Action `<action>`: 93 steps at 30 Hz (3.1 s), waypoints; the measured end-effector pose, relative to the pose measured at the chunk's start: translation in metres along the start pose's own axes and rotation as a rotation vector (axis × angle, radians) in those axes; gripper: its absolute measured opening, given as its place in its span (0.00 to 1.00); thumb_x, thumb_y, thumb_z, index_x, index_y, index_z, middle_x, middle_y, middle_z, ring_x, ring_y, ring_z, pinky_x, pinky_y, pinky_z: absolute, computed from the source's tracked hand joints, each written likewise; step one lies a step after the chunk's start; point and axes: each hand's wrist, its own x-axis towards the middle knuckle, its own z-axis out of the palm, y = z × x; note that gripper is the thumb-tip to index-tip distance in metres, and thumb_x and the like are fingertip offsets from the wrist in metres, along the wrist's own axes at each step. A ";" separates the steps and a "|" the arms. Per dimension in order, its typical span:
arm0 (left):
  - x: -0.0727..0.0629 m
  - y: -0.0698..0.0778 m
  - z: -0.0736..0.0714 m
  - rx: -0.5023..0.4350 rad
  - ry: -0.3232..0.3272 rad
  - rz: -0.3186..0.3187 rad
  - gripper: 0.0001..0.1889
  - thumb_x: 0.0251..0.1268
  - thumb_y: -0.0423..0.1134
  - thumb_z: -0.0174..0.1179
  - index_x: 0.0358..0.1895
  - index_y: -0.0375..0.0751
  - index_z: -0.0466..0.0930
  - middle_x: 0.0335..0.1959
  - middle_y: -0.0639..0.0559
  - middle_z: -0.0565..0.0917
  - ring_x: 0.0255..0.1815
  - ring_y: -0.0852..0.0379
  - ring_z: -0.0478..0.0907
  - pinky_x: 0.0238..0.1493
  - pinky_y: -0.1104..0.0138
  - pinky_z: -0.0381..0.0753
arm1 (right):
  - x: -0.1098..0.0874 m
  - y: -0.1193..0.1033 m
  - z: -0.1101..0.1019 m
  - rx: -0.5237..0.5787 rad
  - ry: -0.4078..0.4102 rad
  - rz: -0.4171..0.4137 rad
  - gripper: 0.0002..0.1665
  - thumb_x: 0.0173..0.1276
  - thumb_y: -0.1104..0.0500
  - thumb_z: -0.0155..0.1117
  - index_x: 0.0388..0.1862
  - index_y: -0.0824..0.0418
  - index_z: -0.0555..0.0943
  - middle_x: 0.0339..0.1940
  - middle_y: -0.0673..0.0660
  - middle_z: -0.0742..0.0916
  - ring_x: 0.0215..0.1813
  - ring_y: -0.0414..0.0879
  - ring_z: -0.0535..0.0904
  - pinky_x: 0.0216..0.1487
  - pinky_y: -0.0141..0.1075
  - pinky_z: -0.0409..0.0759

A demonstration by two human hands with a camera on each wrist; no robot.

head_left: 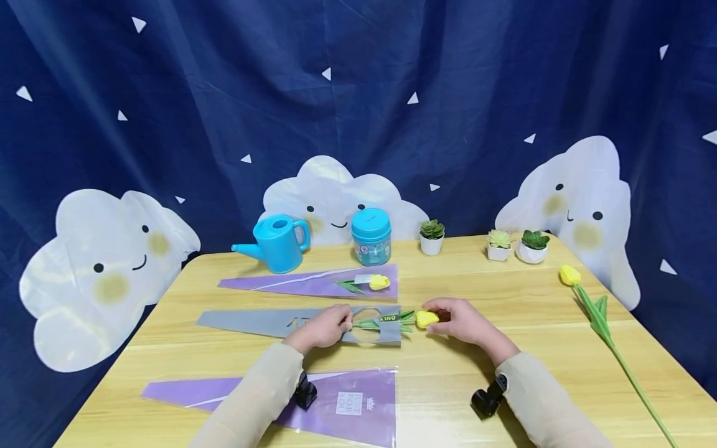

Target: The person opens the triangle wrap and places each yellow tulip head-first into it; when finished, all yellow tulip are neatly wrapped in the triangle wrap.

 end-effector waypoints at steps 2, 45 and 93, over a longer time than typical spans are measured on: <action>0.000 0.000 0.000 0.006 0.000 -0.001 0.10 0.69 0.33 0.49 0.26 0.42 0.65 0.24 0.53 0.65 0.29 0.55 0.64 0.35 0.62 0.63 | 0.001 -0.001 0.002 -0.002 0.000 -0.001 0.22 0.54 0.61 0.70 0.49 0.65 0.80 0.45 0.59 0.84 0.42 0.46 0.77 0.43 0.36 0.76; 0.004 0.007 -0.001 -0.009 0.029 0.000 0.10 0.69 0.33 0.49 0.27 0.43 0.63 0.25 0.53 0.63 0.30 0.56 0.64 0.35 0.63 0.64 | 0.031 -0.018 0.057 0.281 0.110 0.010 0.11 0.53 0.72 0.65 0.37 0.73 0.81 0.33 0.65 0.86 0.34 0.44 0.80 0.36 0.29 0.77; -0.057 0.019 -0.026 -0.153 0.094 0.069 0.11 0.64 0.37 0.57 0.46 0.40 0.70 0.28 0.57 0.70 0.26 0.61 0.66 0.30 0.68 0.69 | -0.078 0.030 -0.075 -0.029 0.302 0.289 0.26 0.64 0.49 0.61 0.53 0.67 0.77 0.50 0.64 0.82 0.44 0.28 0.74 0.44 0.25 0.70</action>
